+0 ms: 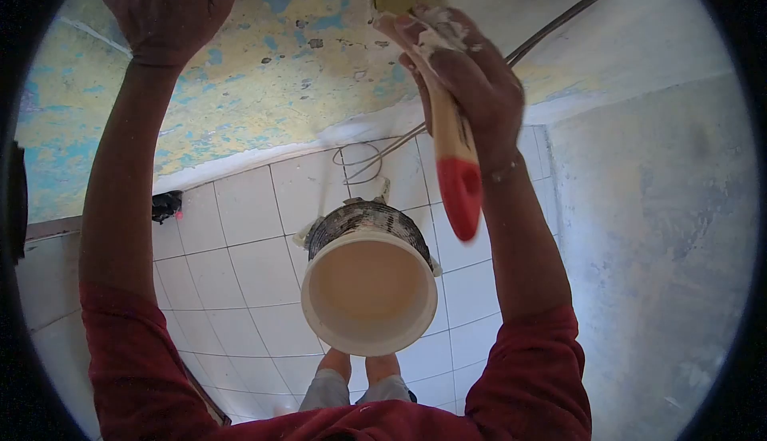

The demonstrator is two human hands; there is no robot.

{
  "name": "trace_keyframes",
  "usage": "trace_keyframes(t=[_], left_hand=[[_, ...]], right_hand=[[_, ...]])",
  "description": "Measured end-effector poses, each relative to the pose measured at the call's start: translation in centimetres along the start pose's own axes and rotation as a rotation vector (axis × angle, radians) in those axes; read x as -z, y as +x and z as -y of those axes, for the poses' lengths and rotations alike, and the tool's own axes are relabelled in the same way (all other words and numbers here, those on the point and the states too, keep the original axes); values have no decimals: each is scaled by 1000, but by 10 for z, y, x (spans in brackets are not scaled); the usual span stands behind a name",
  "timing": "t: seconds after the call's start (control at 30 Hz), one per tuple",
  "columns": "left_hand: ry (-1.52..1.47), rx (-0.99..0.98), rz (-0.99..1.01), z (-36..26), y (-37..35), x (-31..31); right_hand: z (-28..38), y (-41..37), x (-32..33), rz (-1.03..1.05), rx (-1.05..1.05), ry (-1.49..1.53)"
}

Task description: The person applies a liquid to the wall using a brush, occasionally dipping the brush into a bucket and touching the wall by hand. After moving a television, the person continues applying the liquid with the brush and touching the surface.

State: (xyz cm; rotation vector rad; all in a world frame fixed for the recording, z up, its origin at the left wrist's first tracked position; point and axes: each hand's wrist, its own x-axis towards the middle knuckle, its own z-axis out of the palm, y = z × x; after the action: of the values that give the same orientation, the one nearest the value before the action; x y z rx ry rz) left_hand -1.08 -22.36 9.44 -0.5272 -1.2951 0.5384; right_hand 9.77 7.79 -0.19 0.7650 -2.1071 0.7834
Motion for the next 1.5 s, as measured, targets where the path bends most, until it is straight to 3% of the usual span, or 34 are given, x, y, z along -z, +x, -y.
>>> trace_keyframes(t=[0.07,0.1,0.17,0.2,0.23,0.3,0.4,0.43,0.47,0.5,0.57,0.63,0.7,0.83,0.9,0.97,1.03,1.23,1.27,1.3,1.37,1.5], left_hand=[[-1025,416,630,11,29,54],[-1024,417,633,10,18,31],[85,-101,-112,7,-14,-33],[81,-101,-109,6,-16,-34],[69,-98,-118,7,-15,-35],[57,-96,-131,6,-14,-35],[90,-76,-89,8,-4,-10],[-458,144,301,11,17,32],[-1003,366,689,14,29,55],[-997,369,686,11,20,36],[-21,18,19,-6,-10,-16],[-7,31,37,-9,-11,-15],[4,41,58,-9,-11,-14],[-37,27,47,-8,-11,-13],[-34,34,32,-9,-9,-13],[-121,83,53,-13,-6,-8],[-108,80,49,-13,-6,-9],[-53,43,48,-8,-8,-11],[-19,17,40,-7,-10,-13],[-17,16,36,-8,-10,-14],[-11,3,12,-6,-10,-16],[-45,34,34,-12,-8,-10]], right_hand=[[16,13,1,-168,167,29],[11,8,-3,-167,167,32],[-7,-24,-21,1,125,23],[-13,-56,-36,92,-445,429],[-23,-72,-43,93,-449,430],[-37,-81,-47,456,3,-200],[-14,-79,-36,493,-85,-74],[-5,-71,-32,493,-82,-77],[3,-61,-27,476,74,-131],[6,-54,-25,458,233,-183],[-20,-47,-18,326,89,-228],[-9,-22,-6,305,58,-377],[11,-25,-3,349,51,-302],[-2,-28,-15,432,198,-306],[-14,-7,-9,261,69,-249],[0,11,10,261,117,-270],[2,21,22,73,139,-7],[6,61,15,-92,354,174],[0,41,13,93,-21,273],[-10,25,6,90,-18,271],[-30,0,-13,213,315,-273],[-28,-47,-27,370,231,-279]])
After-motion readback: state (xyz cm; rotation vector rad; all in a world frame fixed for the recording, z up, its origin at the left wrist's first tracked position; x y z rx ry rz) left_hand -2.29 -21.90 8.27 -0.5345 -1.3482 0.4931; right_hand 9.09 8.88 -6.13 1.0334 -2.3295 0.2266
